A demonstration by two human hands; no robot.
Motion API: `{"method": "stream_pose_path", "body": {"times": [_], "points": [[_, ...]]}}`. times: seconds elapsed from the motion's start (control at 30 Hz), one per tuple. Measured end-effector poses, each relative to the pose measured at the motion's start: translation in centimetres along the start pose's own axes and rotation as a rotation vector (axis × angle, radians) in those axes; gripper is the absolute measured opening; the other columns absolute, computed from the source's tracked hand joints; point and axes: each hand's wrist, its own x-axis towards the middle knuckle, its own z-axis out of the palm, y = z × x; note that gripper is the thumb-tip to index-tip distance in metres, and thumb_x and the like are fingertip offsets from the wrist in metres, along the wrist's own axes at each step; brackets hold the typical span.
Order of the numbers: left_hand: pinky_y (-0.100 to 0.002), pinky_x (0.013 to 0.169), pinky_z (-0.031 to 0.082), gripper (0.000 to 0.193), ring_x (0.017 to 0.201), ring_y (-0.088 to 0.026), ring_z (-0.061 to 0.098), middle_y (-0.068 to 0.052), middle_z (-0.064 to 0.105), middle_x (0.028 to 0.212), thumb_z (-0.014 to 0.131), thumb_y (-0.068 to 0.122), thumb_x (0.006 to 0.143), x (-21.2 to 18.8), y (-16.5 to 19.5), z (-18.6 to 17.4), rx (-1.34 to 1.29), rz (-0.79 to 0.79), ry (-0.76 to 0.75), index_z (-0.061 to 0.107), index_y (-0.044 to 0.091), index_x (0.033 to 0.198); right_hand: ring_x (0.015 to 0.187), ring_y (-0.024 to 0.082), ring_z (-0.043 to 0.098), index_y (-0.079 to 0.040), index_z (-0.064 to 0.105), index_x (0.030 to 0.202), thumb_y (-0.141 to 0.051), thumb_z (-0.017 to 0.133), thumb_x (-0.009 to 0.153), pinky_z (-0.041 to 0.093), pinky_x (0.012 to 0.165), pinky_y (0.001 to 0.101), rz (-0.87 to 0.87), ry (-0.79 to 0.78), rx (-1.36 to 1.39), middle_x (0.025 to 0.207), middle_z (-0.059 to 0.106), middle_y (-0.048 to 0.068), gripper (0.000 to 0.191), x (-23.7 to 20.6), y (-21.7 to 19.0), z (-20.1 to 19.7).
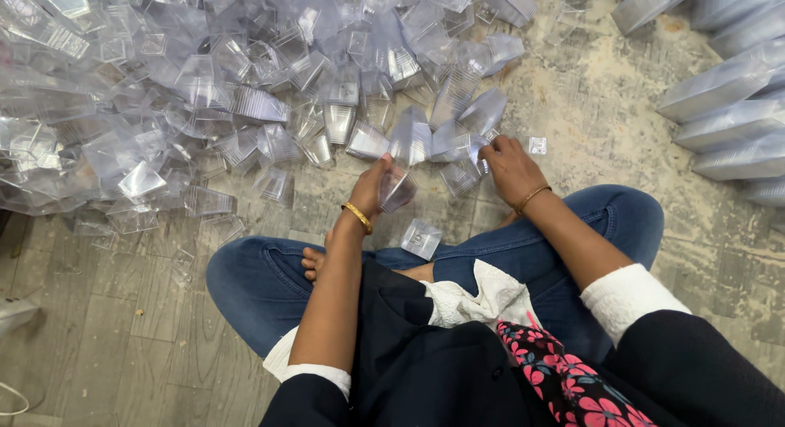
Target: The person sits cross-legged on the floor among a large pile of clear plastic cups and nests the cups into one another one at a time, building stacks and setting them aside as they work through the scattered cups.
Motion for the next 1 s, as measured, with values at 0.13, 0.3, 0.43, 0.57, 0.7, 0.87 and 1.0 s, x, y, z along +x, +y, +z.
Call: {"method": "stream_pose_path", "body": {"times": [0.13,0.3,0.43,0.57,0.7,0.87,1.0], "points": [[-0.043,0.078,0.065,0.05,0.089,-0.032,0.075,-0.018,0.073,0.099,0.057,0.052,0.096,-1.6,1.7,0.8,-0.214,-0.066,-0.014,0.064,0.004,0.106,0.105,0.034,0.06,-0.007,0.069,0.107,-0.007,0.072,0.082,0.051,0.087,0.0452,-0.08,0.059,0.057,0.108,0.063,0.013,0.026,0.4,1.0,1.2],[-0.042,0.079,0.064,0.053,0.09,-0.035,0.075,-0.019,0.071,0.102,0.06,0.055,0.096,-3.0,3.0,1.7,-0.184,-0.016,-0.08,0.061,0.003,0.108,0.104,0.035,0.061,-0.008,0.071,0.104,-0.008,0.07,0.094,0.052,0.091,0.0442,0.089,0.26,0.178,0.106,0.065,0.012,0.01,0.8,2.4,1.9],[-0.042,0.09,0.063,0.049,0.096,-0.033,0.075,-0.015,0.07,0.11,0.064,0.052,0.093,-3.5,3.2,2.1,-0.181,0.006,-0.1,0.061,0.006,0.109,0.107,0.034,0.063,-0.01,0.073,0.103,-0.011,0.07,0.095,0.051,0.093,0.0453,0.181,0.171,0.139,0.106,0.07,0.009,0.009,0.7,2.6,1.5],[-0.039,0.092,0.061,0.042,0.098,-0.024,0.072,-0.012,0.068,0.107,0.068,0.047,0.091,-3.1,2.8,2.0,-0.186,0.115,-0.159,0.06,0.01,0.11,0.111,0.034,0.064,-0.011,0.074,0.107,-0.008,0.069,0.089,0.051,0.095,0.0472,0.073,0.355,0.179,0.112,0.07,0.009,0.018,0.5,-0.9,0.6],[-0.037,0.085,0.057,0.03,0.094,-0.019,0.067,-0.01,0.067,0.107,0.068,0.036,0.1,-1.9,1.1,2.1,-0.261,0.277,-0.15,0.06,0.008,0.107,0.118,0.019,0.066,-0.011,0.064,0.126,-0.027,0.072,0.096,0.058,0.098,0.0376,0.293,0.13,0.971,0.125,0.069,0.006,0.035,0.8,-7.8,0.5],[-0.034,0.094,0.053,0.022,0.105,-0.016,0.063,-0.012,0.07,0.123,0.069,0.024,0.102,-1.3,-0.1,2.1,-0.317,0.361,-0.23,0.055,0.008,0.096,0.099,0.016,0.069,-0.011,0.046,0.142,-0.025,0.085,0.081,0.062,0.083,0.0303,0.429,0.085,1.189,0.124,0.062,0.015,0.074,2.0,-13.7,-0.1],[-0.035,0.097,0.053,0.022,0.108,-0.019,0.064,-0.012,0.068,0.121,0.068,0.026,0.1,-1.9,0.6,2.4,-0.399,0.376,-0.237,0.057,0.008,0.1,0.098,0.014,0.072,-0.008,0.054,0.134,-0.024,0.085,0.084,0.063,0.082,0.0275,0.367,0.162,1.045,0.126,0.068,0.009,0.061,1.8,-15.0,-2.0]]}}
